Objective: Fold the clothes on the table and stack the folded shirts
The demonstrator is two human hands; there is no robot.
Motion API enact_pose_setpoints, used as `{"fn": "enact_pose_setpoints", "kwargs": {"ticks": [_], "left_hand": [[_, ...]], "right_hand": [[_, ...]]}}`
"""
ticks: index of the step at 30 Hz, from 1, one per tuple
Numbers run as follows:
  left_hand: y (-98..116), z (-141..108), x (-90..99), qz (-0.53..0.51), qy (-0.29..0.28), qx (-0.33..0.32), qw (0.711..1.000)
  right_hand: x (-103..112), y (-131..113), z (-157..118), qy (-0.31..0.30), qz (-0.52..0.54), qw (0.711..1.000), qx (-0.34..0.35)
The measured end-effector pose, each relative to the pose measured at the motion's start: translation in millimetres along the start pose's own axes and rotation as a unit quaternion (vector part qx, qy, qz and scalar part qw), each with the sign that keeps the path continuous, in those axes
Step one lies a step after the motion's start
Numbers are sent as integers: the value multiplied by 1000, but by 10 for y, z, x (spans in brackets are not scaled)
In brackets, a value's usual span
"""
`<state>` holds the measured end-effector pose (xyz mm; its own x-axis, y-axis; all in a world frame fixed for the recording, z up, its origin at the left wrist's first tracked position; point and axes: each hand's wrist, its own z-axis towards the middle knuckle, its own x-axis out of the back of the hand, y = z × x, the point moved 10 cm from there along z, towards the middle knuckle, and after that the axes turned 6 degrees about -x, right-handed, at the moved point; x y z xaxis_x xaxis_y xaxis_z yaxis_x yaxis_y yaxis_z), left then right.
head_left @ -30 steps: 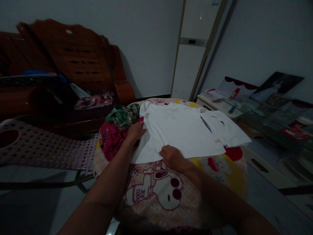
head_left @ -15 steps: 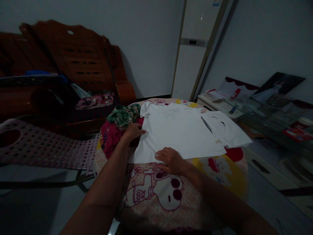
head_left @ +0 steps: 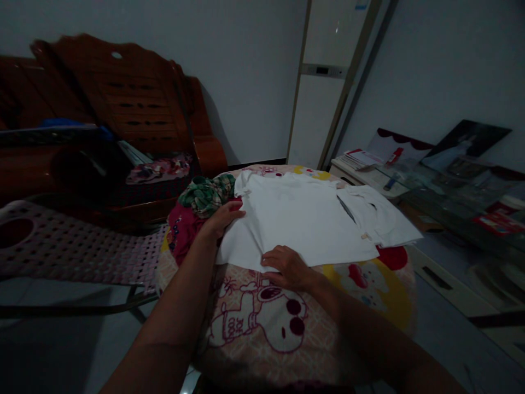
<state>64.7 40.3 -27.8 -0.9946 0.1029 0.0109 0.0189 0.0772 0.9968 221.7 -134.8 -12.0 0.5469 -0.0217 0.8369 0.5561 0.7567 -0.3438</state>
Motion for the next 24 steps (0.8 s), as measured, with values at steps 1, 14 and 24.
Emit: {"fn": "enact_pose_setpoints", "kwargs": {"ticks": [1,14,24], "left_hand": [[19,-7,12,-20,-6,3,1000],[165,-112,101,61,-88,-52,993],[190,-306,40,152,-167,-40,973]], "right_hand": [[4,14,-4,6,7,1000,-2],[149,322,6,58,199,973,-98],[-147,-1,-8,-58,176,982,-34]]}}
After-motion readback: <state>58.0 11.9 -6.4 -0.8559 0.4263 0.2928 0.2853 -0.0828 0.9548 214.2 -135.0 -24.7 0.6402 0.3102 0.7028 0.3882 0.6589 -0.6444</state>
